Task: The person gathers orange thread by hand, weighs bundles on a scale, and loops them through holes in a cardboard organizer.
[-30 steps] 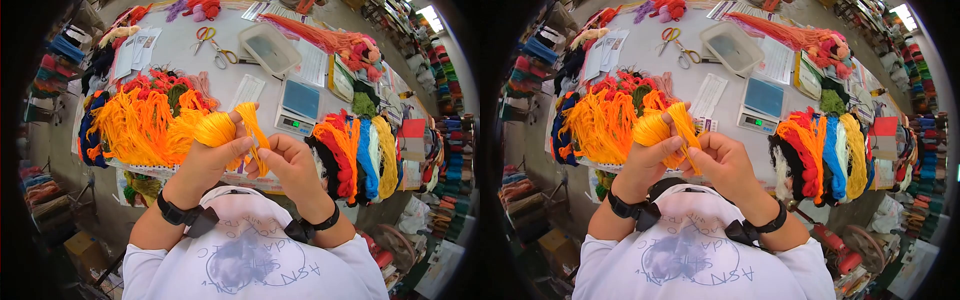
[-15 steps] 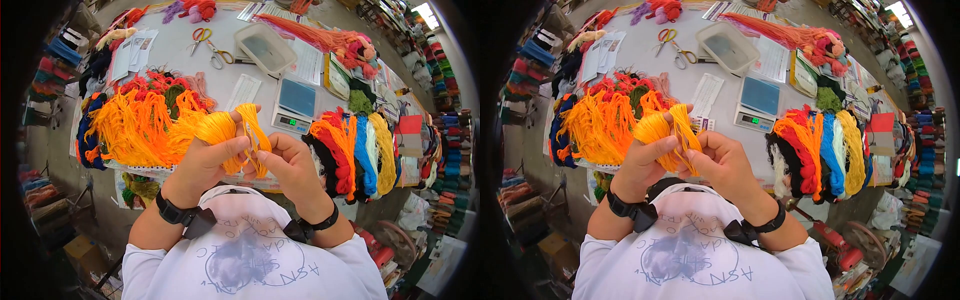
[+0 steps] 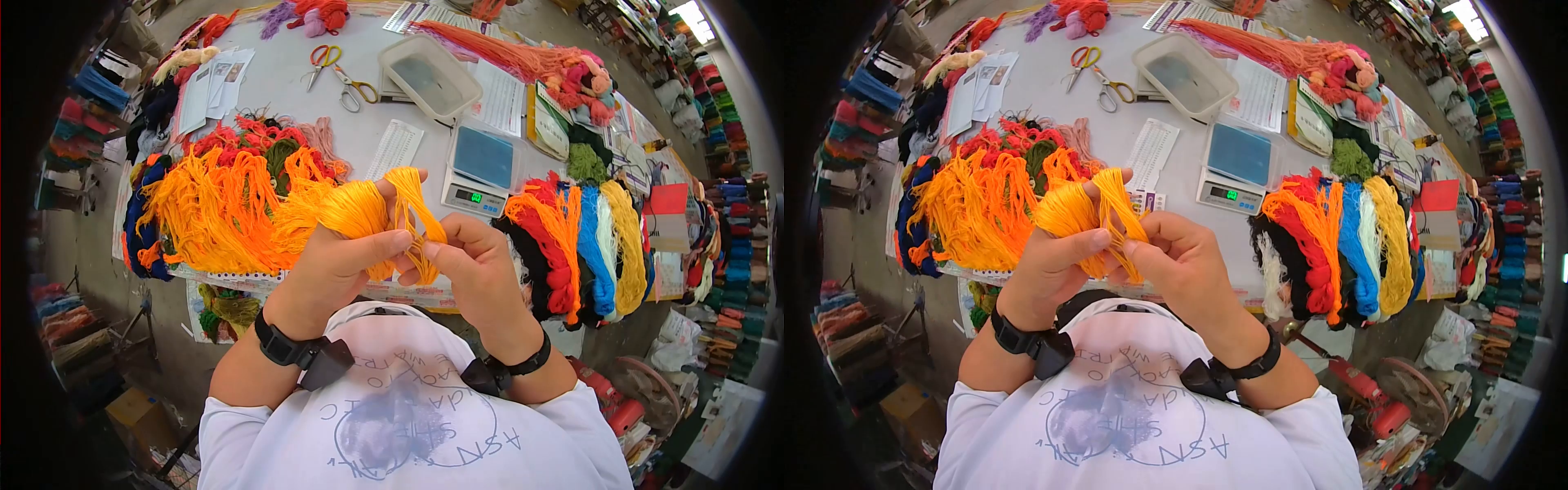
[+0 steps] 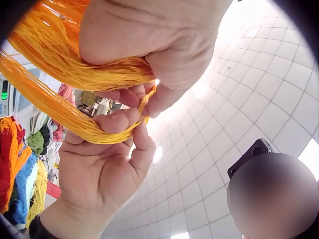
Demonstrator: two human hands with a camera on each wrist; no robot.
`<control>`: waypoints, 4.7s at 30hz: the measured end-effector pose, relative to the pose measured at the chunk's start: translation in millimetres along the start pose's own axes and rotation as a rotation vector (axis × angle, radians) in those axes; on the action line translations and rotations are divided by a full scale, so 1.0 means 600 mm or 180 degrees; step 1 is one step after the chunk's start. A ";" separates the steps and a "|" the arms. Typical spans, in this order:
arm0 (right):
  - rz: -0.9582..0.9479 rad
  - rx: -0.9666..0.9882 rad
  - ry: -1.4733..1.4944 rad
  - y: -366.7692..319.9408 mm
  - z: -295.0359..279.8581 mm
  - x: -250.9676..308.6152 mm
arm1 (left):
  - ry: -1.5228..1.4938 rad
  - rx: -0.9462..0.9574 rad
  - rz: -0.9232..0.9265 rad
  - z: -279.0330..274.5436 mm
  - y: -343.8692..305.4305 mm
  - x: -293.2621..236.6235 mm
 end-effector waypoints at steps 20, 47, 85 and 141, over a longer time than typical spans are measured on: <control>-0.0212 -0.0988 0.1932 0.053 -0.204 0.053 | -0.2098 0.0514 -0.0216 -0.083 -0.003 0.028; -0.1094 -0.0557 -0.2469 0.047 0.012 0.005 | -0.0868 0.0469 0.0056 -0.026 0.023 0.039; -0.0389 -0.0638 -0.0835 0.073 -0.003 -0.012 | -0.0061 0.0206 -0.0155 -0.047 0.028 0.014; -0.0655 -0.2759 0.0488 -0.291 -0.635 0.255 | -0.1224 -0.1498 0.2025 -0.631 -0.079 -0.405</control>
Point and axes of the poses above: each hand's wrist, its own y-axis towards the middle knuckle, its own z-axis out of the palm, x = y × z, the point moved 3 cm from there along y, towards the middle knuckle, and after that the axes turned 12 degrees about z, right-handed, at the moved point
